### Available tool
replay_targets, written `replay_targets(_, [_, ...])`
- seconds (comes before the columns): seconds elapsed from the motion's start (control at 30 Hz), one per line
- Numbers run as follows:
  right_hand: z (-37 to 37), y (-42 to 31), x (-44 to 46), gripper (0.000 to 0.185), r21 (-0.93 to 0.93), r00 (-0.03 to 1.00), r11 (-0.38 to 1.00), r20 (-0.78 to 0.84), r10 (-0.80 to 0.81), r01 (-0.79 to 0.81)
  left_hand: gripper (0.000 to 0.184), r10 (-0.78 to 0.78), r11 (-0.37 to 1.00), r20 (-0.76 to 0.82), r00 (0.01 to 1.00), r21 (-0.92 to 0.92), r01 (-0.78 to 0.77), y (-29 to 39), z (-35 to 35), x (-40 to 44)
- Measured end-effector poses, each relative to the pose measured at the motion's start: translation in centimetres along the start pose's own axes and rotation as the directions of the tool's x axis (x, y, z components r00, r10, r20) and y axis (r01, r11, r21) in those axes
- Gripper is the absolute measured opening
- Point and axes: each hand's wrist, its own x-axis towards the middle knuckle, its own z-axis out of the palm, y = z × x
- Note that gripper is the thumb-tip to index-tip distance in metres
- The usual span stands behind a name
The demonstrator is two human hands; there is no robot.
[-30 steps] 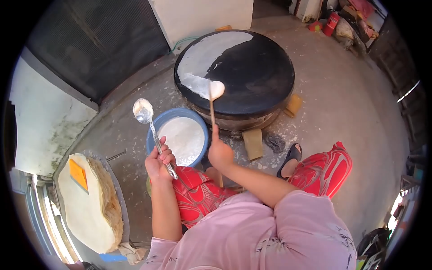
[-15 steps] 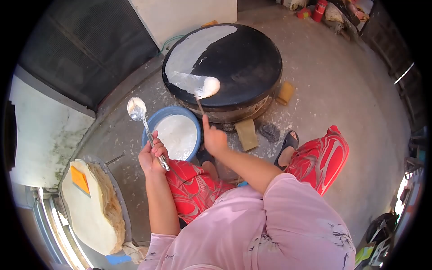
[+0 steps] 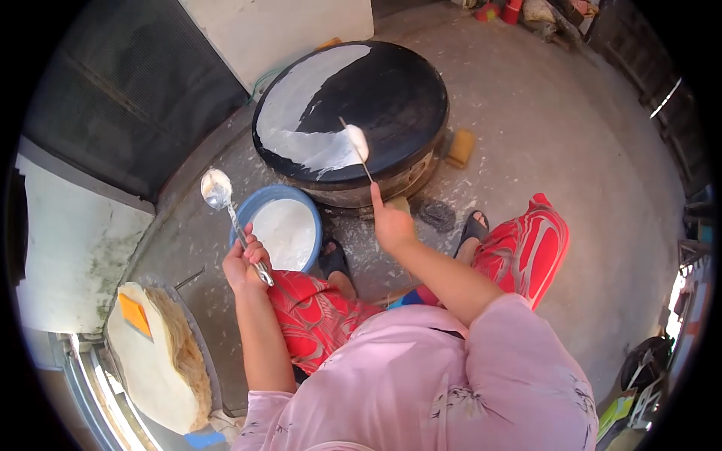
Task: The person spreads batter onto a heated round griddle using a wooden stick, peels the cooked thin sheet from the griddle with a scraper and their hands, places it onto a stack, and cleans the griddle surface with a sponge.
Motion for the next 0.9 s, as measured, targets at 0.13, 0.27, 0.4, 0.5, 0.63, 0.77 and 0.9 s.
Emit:
replay_targets(0.13, [-0.6,0.8,-1.5,0.070,-0.057,0.999,0.998,0.034,-0.037,0.038,0.031,0.005,1.000,-0.015,1.000,-0.008,-0.005,-0.5,0.5,0.3])
replay_targets(0.27, [0.1,4.9,0.8,0.067,-0.123,0.993,0.986,-0.024,-0.118,0.114,0.033,-0.015,0.999,-0.018,1.000,-0.030,0.015,-0.9,0.9,0.5])
replay_targets(0.4, [-1.7,7.6,1.0,0.056,0.328,0.967,0.935,-0.166,0.195,-0.132,0.031,-0.037,0.998,-0.006,0.999,-0.051,0.036,-1.2,1.0,0.7])
replay_targets(0.5, [-0.2,6.5,0.3,0.048,0.646,0.982,0.754,-0.038,0.183,-0.116,0.031,-0.018,0.999,-0.018,1.000,-0.046,0.017,-1.5,1.3,1.0])
replay_targets(0.63, [-2.1,7.7,-0.6,0.045,0.061,0.977,0.993,-0.198,-0.084,0.098,0.030,-0.042,0.998,-0.029,0.999,-0.048,0.041,-1.6,1.5,1.4])
replay_targets(0.77, [-5.5,13.0,2.5,0.038,-0.073,0.946,0.995,-0.322,0.045,-0.072,0.030,-0.032,0.999,-0.033,0.999,-0.036,0.031,-2.0,1.4,1.3])
replay_targets(0.9, [-5.6,12.5,2.3,0.038,0.096,0.940,0.995,-0.338,0.042,-0.010,0.031,-0.032,0.999,-0.018,0.999,-0.041,0.032,-1.9,1.3,1.9])
